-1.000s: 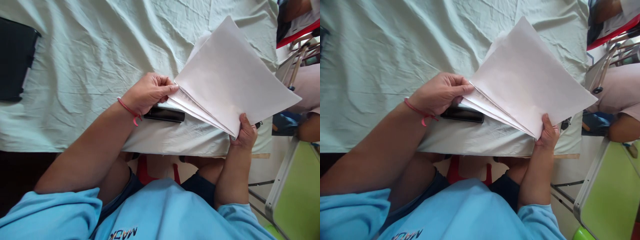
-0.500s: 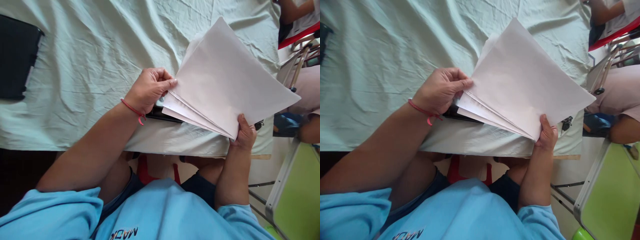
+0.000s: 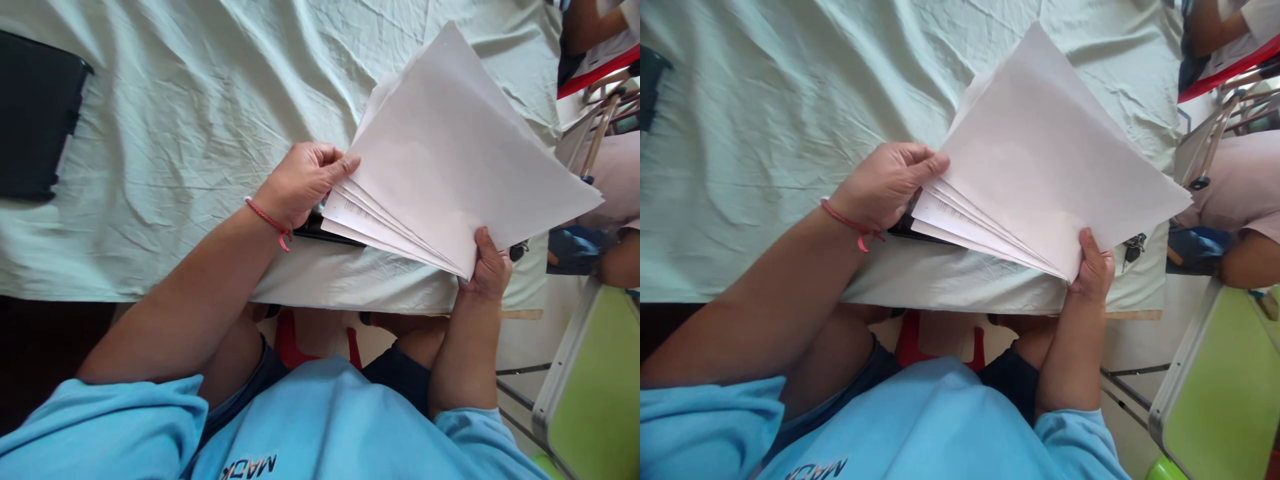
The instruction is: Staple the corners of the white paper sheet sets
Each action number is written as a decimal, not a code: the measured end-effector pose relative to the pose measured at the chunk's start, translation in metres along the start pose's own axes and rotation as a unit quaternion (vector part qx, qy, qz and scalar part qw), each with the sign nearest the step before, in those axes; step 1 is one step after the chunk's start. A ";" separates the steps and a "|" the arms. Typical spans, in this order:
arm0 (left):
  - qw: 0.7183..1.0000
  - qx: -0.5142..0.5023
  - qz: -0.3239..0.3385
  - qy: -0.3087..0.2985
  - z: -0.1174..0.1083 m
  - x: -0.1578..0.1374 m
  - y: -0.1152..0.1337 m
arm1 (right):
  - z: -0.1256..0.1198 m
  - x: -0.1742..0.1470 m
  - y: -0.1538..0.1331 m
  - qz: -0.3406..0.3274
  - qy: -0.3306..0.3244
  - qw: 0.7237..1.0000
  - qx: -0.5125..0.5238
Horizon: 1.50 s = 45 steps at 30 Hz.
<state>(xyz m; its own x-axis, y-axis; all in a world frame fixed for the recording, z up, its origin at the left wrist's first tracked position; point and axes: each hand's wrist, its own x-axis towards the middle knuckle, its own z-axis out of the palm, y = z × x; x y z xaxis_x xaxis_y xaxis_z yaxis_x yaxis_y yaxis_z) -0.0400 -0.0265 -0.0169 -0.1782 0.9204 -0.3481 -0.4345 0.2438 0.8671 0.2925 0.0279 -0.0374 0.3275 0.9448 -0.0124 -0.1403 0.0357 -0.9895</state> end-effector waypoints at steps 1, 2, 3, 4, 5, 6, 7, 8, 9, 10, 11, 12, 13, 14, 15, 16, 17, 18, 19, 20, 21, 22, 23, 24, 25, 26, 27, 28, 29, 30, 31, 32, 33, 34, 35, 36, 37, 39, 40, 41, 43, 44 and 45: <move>1.000 0.017 0.006 0.004 0.001 -0.001 0.002 | 0.000 0.000 0.000 0.001 0.000 1.000 0.000; 0.999 0.038 0.012 0.011 0.002 -0.002 0.003 | 0.000 0.000 0.000 0.003 0.001 1.000 0.000; 0.998 0.058 0.014 0.014 0.002 -0.003 0.004 | 0.000 0.000 0.000 0.004 0.001 1.000 0.000; 0.997 0.072 0.017 0.018 0.002 -0.004 0.005 | 0.000 0.000 0.000 0.004 0.002 1.000 0.001; 0.996 0.080 0.020 0.022 0.001 -0.005 0.006 | 0.000 0.000 0.000 0.003 0.003 1.000 0.003; 0.996 0.083 0.023 0.025 0.000 -0.005 0.006 | 0.001 0.000 0.000 0.001 0.004 1.000 0.005; 0.996 0.081 0.027 0.026 -0.001 -0.005 0.005 | 0.001 0.000 0.000 -0.001 0.004 1.000 0.008; 0.997 0.073 0.030 0.026 -0.002 -0.005 0.004 | 0.001 0.000 0.000 -0.003 0.004 1.000 0.010; 0.997 0.063 0.033 0.024 -0.003 -0.004 0.003 | 0.001 0.000 0.000 -0.005 0.005 1.000 0.012; 0.998 0.053 0.034 0.018 -0.004 -0.004 0.002 | 0.000 0.000 0.000 -0.006 0.007 1.000 0.013; 0.998 0.046 0.035 0.009 -0.004 -0.003 0.001 | 0.000 0.000 -0.001 -0.006 0.008 1.000 0.014; 0.998 0.044 0.035 0.000 -0.004 -0.002 0.000 | 0.000 0.000 -0.001 -0.008 0.011 1.000 0.014; 0.998 0.045 0.035 -0.008 -0.004 -0.002 -0.001 | 0.000 0.000 -0.001 -0.009 0.013 1.000 0.014; 0.998 0.047 0.034 -0.014 -0.004 -0.002 -0.001 | 0.000 0.000 -0.002 -0.010 0.014 1.000 0.014; 0.998 0.047 0.033 -0.015 -0.004 -0.002 -0.001 | 0.000 0.000 -0.002 -0.011 0.014 1.000 0.014; 0.999 0.042 0.032 -0.013 -0.003 -0.002 0.000 | 0.000 0.000 -0.002 -0.012 0.014 1.000 0.014; 0.999 0.034 0.029 -0.010 -0.002 -0.002 0.000 | 0.000 0.000 -0.002 -0.012 0.014 1.000 0.014; 0.999 0.022 0.025 -0.007 -0.001 -0.003 0.001 | 0.001 0.000 -0.002 -0.011 0.013 1.000 0.013; 1.000 0.011 0.019 -0.004 0.000 -0.004 0.002 | 0.001 0.000 -0.001 -0.011 0.012 1.000 0.012; 1.000 0.003 0.012 -0.002 0.002 -0.004 0.003 | 0.001 -0.001 -0.001 -0.011 0.013 1.000 0.012; 1.000 -0.003 0.005 -0.001 0.003 -0.004 0.004 | 0.002 -0.001 -0.001 -0.012 0.013 1.000 0.011; 1.000 -0.006 -0.002 0.001 0.005 -0.005 0.005 | 0.002 -0.001 -0.001 -0.013 0.014 1.000 0.010; 1.000 -0.009 -0.007 0.005 0.006 -0.005 0.005 | 0.002 -0.001 -0.002 -0.014 0.016 1.000 0.008; 1.000 -0.011 -0.011 0.008 0.007 -0.005 0.005 | 0.002 -0.001 -0.002 -0.015 0.019 1.000 0.006; 1.000 -0.013 -0.014 0.011 0.008 -0.004 0.006 | 0.002 -0.001 -0.002 -0.016 0.021 1.000 0.003; 1.000 -0.014 -0.015 0.013 0.008 -0.004 0.006 | 0.001 -0.001 -0.003 -0.016 0.022 1.000 -0.001; 1.000 -0.016 -0.015 0.013 0.008 -0.004 0.006 | 0.001 -0.001 -0.003 -0.016 0.023 1.000 -0.004; 1.000 -0.016 -0.013 0.013 0.007 -0.004 0.006 | 0.001 -0.002 -0.003 -0.017 0.024 1.000 -0.008; 1.000 -0.014 -0.010 0.012 0.006 -0.004 0.005 | 0.001 -0.003 -0.003 -0.019 0.024 0.999 -0.012; 1.000 -0.009 -0.003 0.012 0.005 -0.004 0.005 | 0.001 -0.004 -0.003 -0.023 0.023 0.999 -0.015; 1.000 -0.002 0.007 0.013 0.003 -0.004 0.005 | 0.002 -0.004 -0.002 -0.028 0.022 0.999 -0.018; 1.000 0.007 0.020 0.014 0.002 -0.004 0.004 | 0.003 -0.005 -0.002 -0.034 0.020 0.999 -0.019; 0.999 0.017 0.039 0.017 0.000 -0.003 0.004 | 0.004 -0.006 -0.002 -0.042 0.017 0.999 -0.018; 0.998 0.027 0.062 0.019 -0.002 -0.003 0.003 | 0.005 -0.006 -0.001 -0.055 0.013 0.998 -0.014; 0.995 0.034 0.088 0.019 -0.004 -0.002 0.003 | 0.006 -0.006 0.000 -0.070 0.010 0.997 -0.009; 0.993 0.038 0.115 0.016 -0.005 -0.001 0.003 | 0.007 -0.006 0.000 -0.086 0.007 0.996 -0.002; 0.989 0.038 0.141 0.009 -0.006 0.000 0.003 | 0.008 -0.006 0.001 -0.099 0.005 0.995 0.004; 0.982 0.026 0.185 -0.011 -0.006 0.001 0.005 | 0.009 -0.006 0.002 -0.115 0.004 0.993 0.011; 0.979 0.017 0.200 -0.021 -0.006 0.001 0.006 | 0.009 -0.006 0.002 -0.115 0.002 0.993 0.012; 0.977 0.010 0.213 -0.027 -0.006 0.001 0.007 | 0.010 -0.007 0.002 -0.112 0.000 0.994 0.012; 0.973 0.008 0.231 -0.024 -0.006 0.002 0.009 | 0.010 -0.008 0.002 -0.105 0.003 0.994 0.012; 0.971 0.012 0.239 -0.020 -0.007 0.003 0.010 | 0.011 -0.008 0.002 -0.101 0.008 0.995 0.012; 0.968 0.017 0.250 -0.016 -0.008 0.004 0.010 | 0.011 -0.009 0.001 -0.097 0.014 0.995 0.011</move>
<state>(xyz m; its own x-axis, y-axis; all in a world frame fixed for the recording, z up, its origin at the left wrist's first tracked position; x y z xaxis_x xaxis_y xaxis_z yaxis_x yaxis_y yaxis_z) -0.0516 -0.0227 -0.0128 -0.3307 0.9350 0.1285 -0.2722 -0.2249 0.9356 0.2794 0.0233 -0.0371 0.3764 0.9100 0.1737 -0.0920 0.2233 -0.9704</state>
